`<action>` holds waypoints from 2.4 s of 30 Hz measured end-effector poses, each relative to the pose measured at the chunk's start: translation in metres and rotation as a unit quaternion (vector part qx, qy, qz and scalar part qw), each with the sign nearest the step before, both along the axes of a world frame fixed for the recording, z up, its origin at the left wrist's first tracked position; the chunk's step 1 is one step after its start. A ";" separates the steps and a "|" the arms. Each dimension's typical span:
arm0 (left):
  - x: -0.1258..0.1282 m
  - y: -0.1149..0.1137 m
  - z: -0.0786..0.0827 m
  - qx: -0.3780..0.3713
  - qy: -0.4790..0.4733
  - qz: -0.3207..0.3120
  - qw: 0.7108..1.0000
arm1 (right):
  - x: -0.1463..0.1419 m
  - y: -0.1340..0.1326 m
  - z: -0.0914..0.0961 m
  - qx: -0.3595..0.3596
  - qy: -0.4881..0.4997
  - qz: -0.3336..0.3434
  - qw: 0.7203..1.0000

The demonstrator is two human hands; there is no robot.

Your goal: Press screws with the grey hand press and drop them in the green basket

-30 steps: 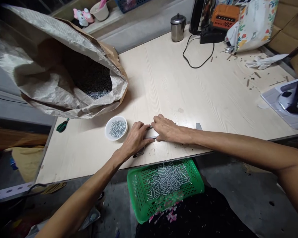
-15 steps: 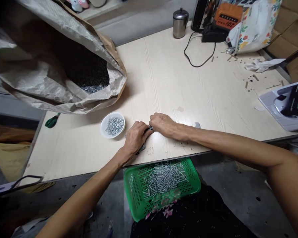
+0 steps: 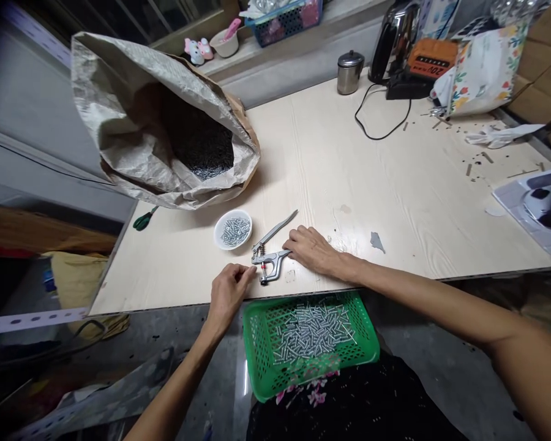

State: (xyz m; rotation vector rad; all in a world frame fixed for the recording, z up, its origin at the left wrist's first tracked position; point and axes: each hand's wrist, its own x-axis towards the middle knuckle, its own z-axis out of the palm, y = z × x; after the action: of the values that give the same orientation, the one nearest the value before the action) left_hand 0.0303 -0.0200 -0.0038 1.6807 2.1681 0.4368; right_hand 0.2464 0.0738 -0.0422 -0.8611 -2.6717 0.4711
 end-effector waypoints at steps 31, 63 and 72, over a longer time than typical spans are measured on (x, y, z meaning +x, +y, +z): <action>-0.054 0.089 0.029 0.004 0.286 -0.081 0.955 | -0.004 0.001 -0.019 0.019 0.068 -0.017 0.997; -0.016 -0.013 -0.015 -0.014 0.157 -0.122 0.980 | -0.004 0.004 -0.022 0.038 0.035 -0.021 0.998; -0.013 -0.001 -0.007 -0.057 0.231 -0.184 0.954 | -0.004 0.004 -0.018 0.039 0.028 -0.023 0.999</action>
State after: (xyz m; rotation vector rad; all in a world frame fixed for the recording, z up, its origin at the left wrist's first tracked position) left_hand 0.0176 -0.0213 -0.0110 2.2251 2.0406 -0.2037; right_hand 0.2421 0.0780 -0.0598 -0.8718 -2.5950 0.3735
